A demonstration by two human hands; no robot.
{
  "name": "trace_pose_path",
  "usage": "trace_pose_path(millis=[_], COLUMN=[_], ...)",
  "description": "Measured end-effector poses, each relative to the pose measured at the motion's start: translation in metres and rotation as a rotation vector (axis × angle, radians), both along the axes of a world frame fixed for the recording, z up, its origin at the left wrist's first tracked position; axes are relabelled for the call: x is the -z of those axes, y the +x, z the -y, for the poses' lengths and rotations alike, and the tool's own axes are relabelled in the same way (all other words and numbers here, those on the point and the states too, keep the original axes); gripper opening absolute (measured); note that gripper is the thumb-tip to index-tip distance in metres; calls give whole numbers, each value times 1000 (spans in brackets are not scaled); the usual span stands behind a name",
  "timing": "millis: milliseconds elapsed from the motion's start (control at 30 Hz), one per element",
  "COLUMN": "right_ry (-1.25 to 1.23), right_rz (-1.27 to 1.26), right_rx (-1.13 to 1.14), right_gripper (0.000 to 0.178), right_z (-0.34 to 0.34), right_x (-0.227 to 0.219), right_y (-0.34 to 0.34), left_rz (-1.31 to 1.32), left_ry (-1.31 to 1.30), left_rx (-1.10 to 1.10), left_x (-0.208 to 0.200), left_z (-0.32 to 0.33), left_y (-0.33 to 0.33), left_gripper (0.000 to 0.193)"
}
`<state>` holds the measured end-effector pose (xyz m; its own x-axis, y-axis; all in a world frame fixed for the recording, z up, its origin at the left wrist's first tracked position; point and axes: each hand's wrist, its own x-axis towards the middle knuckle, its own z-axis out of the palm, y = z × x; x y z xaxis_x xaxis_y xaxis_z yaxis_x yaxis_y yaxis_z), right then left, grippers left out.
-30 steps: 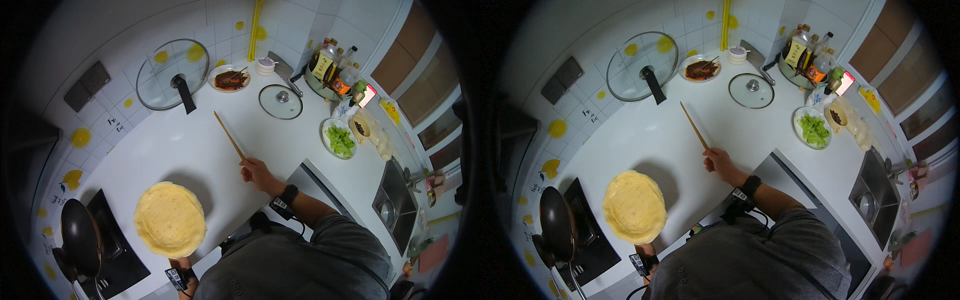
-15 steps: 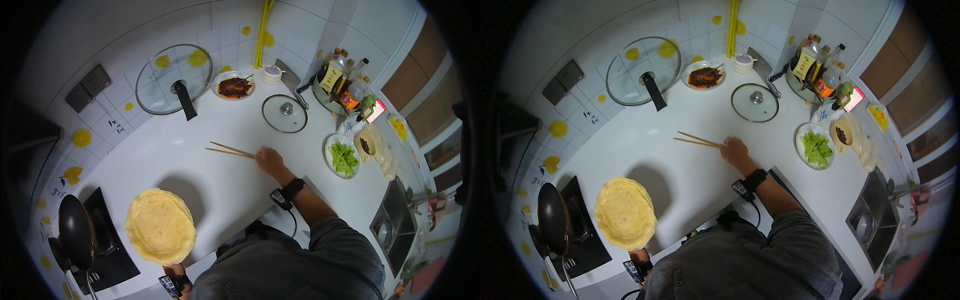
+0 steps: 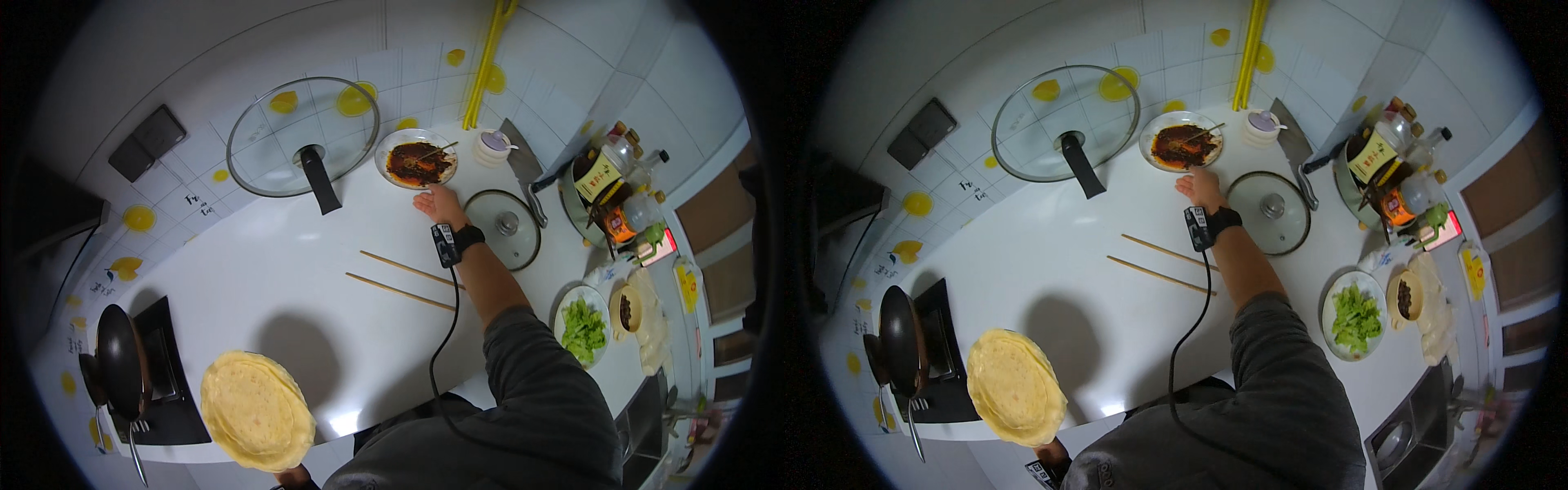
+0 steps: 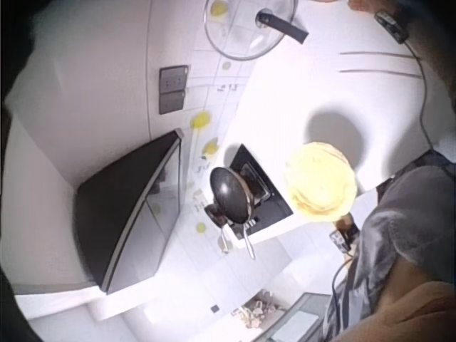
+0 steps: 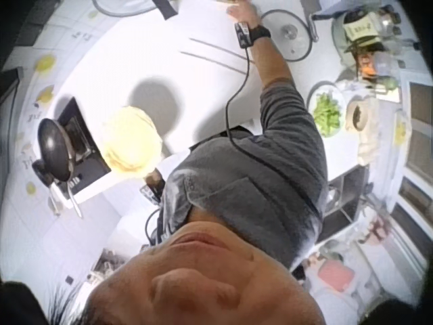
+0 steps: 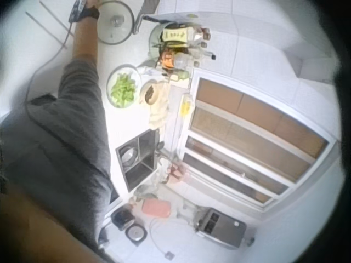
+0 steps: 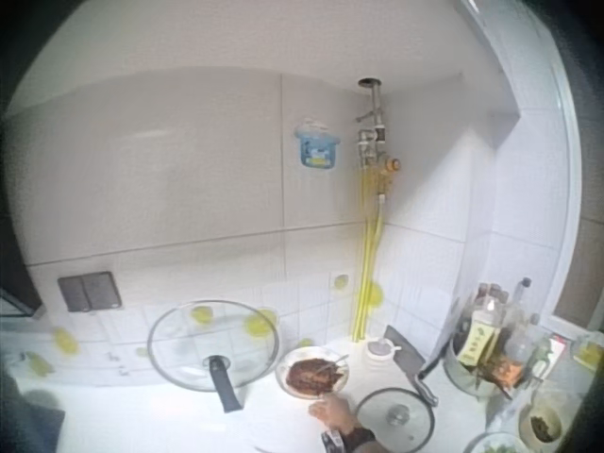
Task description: The person washes a white bowl, chopsticks, and a metal bowl in the kitchen sink, then rinses them under running water. They place the cleaned items on the counter, flip a flatbread in a pan, and carry the flatbread and a plate of food to a dining table, followed by a plate of lettuce.
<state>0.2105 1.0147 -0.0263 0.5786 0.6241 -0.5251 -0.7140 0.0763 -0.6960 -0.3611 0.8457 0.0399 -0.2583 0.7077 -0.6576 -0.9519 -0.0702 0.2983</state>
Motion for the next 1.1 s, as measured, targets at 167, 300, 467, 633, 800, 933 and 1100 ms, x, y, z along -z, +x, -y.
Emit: trace_pose_path(millis=[167,300,467,633,800,933,1100], right_ry=[133,35,108,131,55,121,331], right_rz=[-53,40,174,252,376,457,348], right_rx=[-23,10,-60,-106,-156,-361,-683], right_gripper=[25,24,22,20,18,18,35], right_z=[-18,-24,5,62,126,188,264], right_x=[22,21,8,-26,-64,-82,-79], right_y=[19,19,7,-8,-52,-120,-266], left_rz=[0,11,23,55,89,22,-4], left_ry=[7,-11,10,72,172,289,417], left_rx=[-67,-120,-141,-49,87,222,272], left_x=[-5,-2,0,7,15,16,8], left_z=[16,27,43,48,61,88,137], left_y=[5,8,9,4,-13,-54,-146], left_gripper=[44,43,42,42,41,40,40])
